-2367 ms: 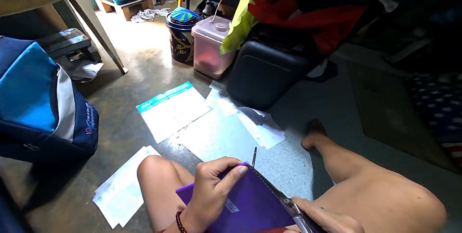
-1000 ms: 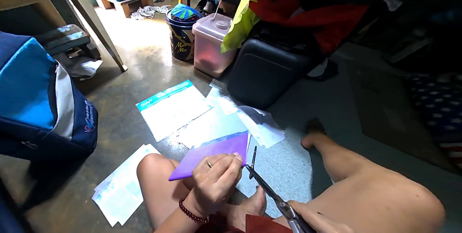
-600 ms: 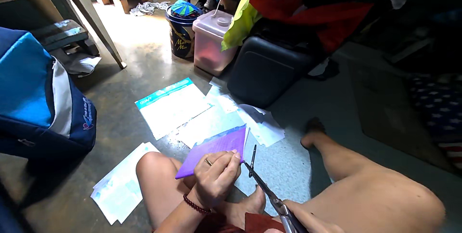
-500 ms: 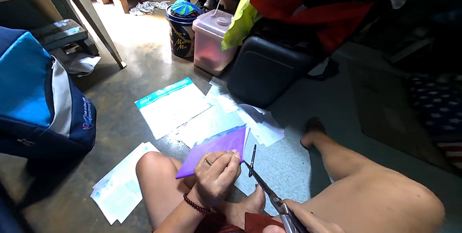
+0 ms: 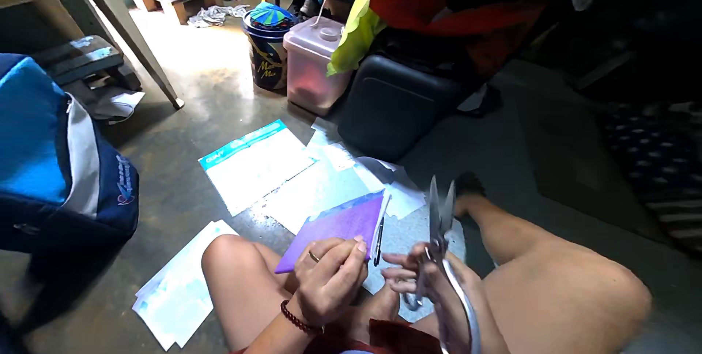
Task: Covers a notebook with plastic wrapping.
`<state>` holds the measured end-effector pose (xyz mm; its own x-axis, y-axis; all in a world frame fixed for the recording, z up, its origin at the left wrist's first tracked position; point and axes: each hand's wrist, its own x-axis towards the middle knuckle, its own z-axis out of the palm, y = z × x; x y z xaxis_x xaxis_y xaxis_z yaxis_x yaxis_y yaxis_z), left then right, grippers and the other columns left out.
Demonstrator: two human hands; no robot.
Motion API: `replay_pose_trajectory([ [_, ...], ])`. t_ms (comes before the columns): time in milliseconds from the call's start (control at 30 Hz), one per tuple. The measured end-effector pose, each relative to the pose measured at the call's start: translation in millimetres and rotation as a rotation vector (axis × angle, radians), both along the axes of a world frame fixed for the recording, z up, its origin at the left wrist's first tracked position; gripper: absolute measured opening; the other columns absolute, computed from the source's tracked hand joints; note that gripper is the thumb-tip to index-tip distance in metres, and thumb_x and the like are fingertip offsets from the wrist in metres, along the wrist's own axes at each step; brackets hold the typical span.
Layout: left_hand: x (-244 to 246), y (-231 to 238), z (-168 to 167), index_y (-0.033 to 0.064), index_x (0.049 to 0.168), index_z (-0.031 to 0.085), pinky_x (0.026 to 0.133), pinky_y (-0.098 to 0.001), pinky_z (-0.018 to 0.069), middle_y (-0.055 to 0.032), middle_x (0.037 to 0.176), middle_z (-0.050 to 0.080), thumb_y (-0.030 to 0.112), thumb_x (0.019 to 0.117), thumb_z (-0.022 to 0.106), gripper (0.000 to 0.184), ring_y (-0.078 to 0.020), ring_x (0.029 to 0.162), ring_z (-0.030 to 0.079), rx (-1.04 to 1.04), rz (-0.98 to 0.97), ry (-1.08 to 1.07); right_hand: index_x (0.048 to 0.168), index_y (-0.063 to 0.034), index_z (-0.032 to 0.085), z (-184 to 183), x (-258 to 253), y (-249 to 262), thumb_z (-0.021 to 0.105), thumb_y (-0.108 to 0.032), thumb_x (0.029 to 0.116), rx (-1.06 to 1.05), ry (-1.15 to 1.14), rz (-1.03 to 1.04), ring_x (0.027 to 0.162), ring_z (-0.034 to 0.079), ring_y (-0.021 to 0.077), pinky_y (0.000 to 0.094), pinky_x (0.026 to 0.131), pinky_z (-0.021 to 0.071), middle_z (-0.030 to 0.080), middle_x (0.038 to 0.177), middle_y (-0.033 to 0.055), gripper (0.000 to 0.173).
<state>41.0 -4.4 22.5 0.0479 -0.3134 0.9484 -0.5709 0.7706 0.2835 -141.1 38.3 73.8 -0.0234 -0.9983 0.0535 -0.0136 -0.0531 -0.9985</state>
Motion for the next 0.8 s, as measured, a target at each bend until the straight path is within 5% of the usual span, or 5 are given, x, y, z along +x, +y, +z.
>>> replay_pose_trajectory([
  [300, -0.5, 6.7, -4.9, 0.0098, 0.105, 0.069, 0.090, -0.0265, 0.0481, -0.0038, 0.104, 0.074, 0.014, 0.0994, 0.064, 0.008, -0.0144, 0.096, 0.065, -0.111, -0.160, -0.236, 0.095, -0.0022, 0.059, 25.8, 31.6, -52.0, 0.066, 0.007, 0.0796, 0.220, -0.186, -0.249, 0.055, 0.064, 0.0084, 0.0213, 0.049, 0.0544, 0.065, 0.068, 0.0031, 0.019],
  [467, 36.5, 7.3, -11.9, 0.0155, 0.122, 0.071, 0.116, -0.0441, 0.0373, -0.0132, 0.138, 0.062, 0.072, 0.0842, 0.067, 0.068, -0.0254, 0.137, 0.050, 0.388, -0.036, 0.033, 0.095, -0.0016, 0.061, 31.9, 21.3, -59.9, 0.064, 0.009, 0.0788, 0.181, -0.199, -0.243, 0.058, 0.067, 0.0104, 0.0234, 0.053, 0.0577, 0.068, 0.069, 0.0051, 0.019],
  [533, 58.2, 4.8, -11.7, -0.0082, 0.140, 0.054, 0.110, -0.0364, 0.0443, -0.0280, 0.151, 0.045, 0.052, 0.0761, 0.083, 0.092, -0.0265, 0.138, 0.048, 0.746, -0.048, 0.311, 0.096, -0.0017, 0.061, 35.9, 16.8, -60.9, 0.063, 0.009, 0.0811, 0.174, -0.205, -0.191, 0.059, 0.067, 0.0102, 0.0227, 0.054, 0.0578, 0.068, 0.070, 0.0054, 0.019],
  [600, 72.0, 1.0, -6.6, -0.0026, 0.150, 0.038, 0.091, -0.0268, 0.0560, -0.0107, 0.138, 0.058, 0.021, 0.0781, 0.081, 0.087, -0.0107, 0.116, 0.062, 1.146, -0.234, 0.675, 0.095, -0.0029, 0.061, 38.3, 16.9, -61.9, 0.064, 0.008, 0.0807, 0.166, -0.201, -0.140, 0.058, 0.067, 0.0093, 0.0218, 0.054, 0.0567, 0.068, 0.070, 0.0048, 0.019],
  [800, 76.3, 8.3, -9.5, 0.0051, 0.117, 0.052, 0.048, -0.0211, 0.0570, -0.0110, 0.089, 0.075, -0.012, 0.0875, 0.054, 0.034, -0.0114, 0.062, 0.072, 1.314, -0.909, 1.281, 0.097, -0.0049, 0.063, 36.8, 10.2, -65.4, 0.063, 0.002, 0.0856, 0.076, -0.145, -0.038, 0.059, 0.066, 0.0085, 0.0220, 0.057, 0.0573, 0.067, 0.070, 0.0025, 0.013],
])
